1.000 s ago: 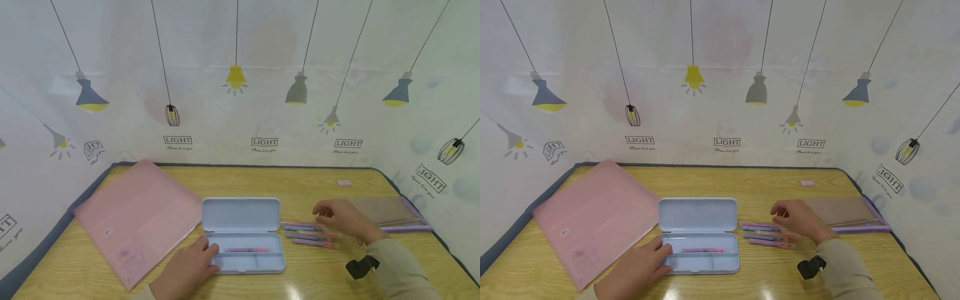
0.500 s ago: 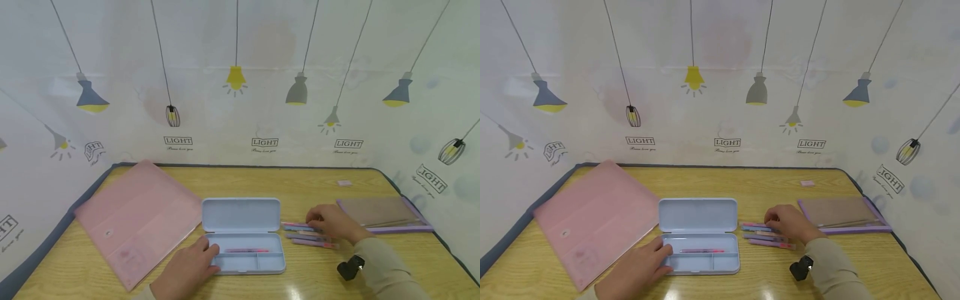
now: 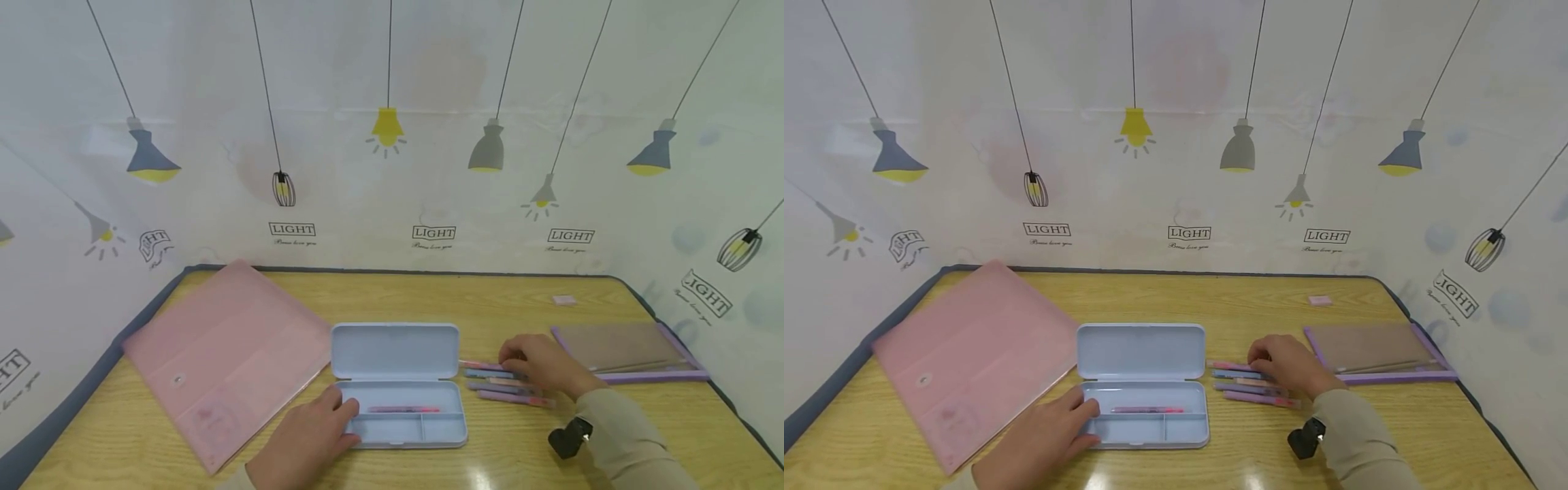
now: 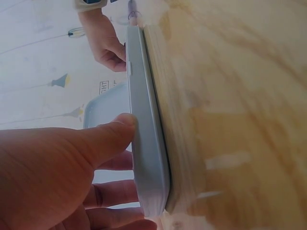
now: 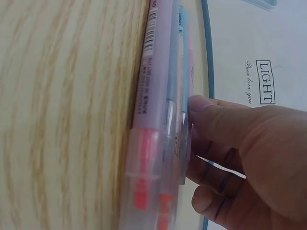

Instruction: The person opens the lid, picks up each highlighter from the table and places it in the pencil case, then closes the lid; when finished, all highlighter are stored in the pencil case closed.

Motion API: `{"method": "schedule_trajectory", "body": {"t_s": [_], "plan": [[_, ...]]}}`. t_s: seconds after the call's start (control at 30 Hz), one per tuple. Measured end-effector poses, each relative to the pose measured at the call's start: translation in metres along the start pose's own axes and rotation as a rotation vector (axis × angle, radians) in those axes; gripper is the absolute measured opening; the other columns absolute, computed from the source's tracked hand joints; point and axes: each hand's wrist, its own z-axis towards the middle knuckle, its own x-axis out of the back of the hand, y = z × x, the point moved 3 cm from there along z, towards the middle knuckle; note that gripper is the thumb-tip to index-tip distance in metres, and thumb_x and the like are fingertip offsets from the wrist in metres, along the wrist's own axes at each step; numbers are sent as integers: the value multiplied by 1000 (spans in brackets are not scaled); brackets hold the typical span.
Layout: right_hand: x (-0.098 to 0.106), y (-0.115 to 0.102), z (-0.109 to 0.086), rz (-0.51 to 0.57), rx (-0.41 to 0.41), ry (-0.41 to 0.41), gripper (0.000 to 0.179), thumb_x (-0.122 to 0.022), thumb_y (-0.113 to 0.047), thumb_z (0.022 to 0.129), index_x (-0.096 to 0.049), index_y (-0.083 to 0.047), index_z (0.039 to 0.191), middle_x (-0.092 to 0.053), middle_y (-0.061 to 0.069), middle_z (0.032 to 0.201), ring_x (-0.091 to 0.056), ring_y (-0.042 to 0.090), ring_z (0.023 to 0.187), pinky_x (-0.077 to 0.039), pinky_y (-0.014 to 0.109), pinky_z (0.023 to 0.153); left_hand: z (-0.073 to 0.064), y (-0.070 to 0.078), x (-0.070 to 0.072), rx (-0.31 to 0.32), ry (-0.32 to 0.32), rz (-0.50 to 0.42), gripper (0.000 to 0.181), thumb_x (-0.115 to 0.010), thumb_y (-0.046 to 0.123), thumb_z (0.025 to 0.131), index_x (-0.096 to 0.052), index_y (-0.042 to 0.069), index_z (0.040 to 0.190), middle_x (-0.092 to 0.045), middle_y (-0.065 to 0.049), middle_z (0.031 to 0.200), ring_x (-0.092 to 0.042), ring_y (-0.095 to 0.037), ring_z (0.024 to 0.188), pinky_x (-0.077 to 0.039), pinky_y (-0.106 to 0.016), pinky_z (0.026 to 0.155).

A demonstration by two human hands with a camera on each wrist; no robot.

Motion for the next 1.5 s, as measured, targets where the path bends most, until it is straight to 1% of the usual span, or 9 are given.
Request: {"method": "schedule_trajectory", "body": {"t_s": [0.2, 0.33, 0.57, 0.7, 0.8, 0.97, 1.23, 1.3, 1.5], "plan": [[5, 0, -6, 60, -25, 20, 5, -65, -15, 94, -69, -17, 92, -65, -7, 87, -56, 4, 78, -49, 27, 70, -1, 0, 0, 1, -2, -4, 38, -79, 37, 79, -50, 16, 89, -35, 6, 79, -27, -2, 54, -28, -15, 45], [11, -4, -13, 91, -32, 24, 6, -63, -17, 96, -69, -15, 96, -64, -6, 88, -56, 3, 77, -49, 26, 68, -1, 0, -1, 8, -5, -7, 38, -79, 37, 79, -50, 16, 88, -35, 5, 79, -28, -2, 54, -28, -15, 45], [21, -15, -25, 70, 8, 30, 5, -64, -18, 96, -69, -16, 96, -63, -8, 86, -53, 0, 74, -47, 24, 65, -1, -1, -1, 25, -34, -29, 35, -77, 37, 81, -51, 15, 90, -36, 5, 79, -29, -3, 55, -30, -16, 45], [17, -25, -30, 62, 6, 41, 5, -65, -21, 95, -69, -18, 97, -63, -10, 88, -53, -1, 75, -48, 23, 66, -2, -2, -1, 29, -44, -31, 35, -77, 37, 82, -51, 15, 90, -36, 5, 79, -29, -3, 55, -30, -16, 45], [11, -36, -32, 46, 23, 47, 5, -65, -22, 95, -69, -19, 96, -62, -11, 89, -53, -2, 76, -48, 22, 66, -1, -2, -1, 28, -43, -26, 35, -77, 38, 82, -51, 15, 90, -36, 5, 79, -29, -3, 55, -29, -17, 45], [3, -61, -27, -6, 81, 61, 7, -66, -24, 94, -70, -19, 90, -62, -14, 86, -52, -3, 74, -47, 22, 64, -1, -1, 0, 28, -30, -19, 35, -77, 37, 81, -51, 15, 89, -37, 5, 79, -30, -4, 55, -29, -18, 45], [-8, -99, -14, -50, 179, 72, 4, -69, -17, 91, -69, -19, 88, -60, -13, 83, -52, -2, 73, -47, 24, 65, -1, -1, -1, 35, -13, -20, 36, -78, 37, 79, -50, 16, 88, -38, 4, 80, -32, -5, 54, -29, -19, 44], [-12, -106, -9, -58, 191, 73, 5, -70, -16, 91, -68, -19, 87, -59, -12, 82, -52, -2, 73, -47, 24, 64, -1, -1, -1, 34, -9, -12, 36, -78, 37, 79, -51, 16, 88, -38, 4, 80, -32, -5, 54, -29, -19, 44], [-25, -125, 5, -80, 191, 59, 6, -72, -15, 89, -68, -19, 86, -58, -11, 80, -51, 0, 73, -47, 23, 66, -1, 0, 0, 25, 11, 3, 37, -79, 38, 79, -51, 16, 88, -37, 4, 80, -31, -5, 54, -29, -18, 44]]}}
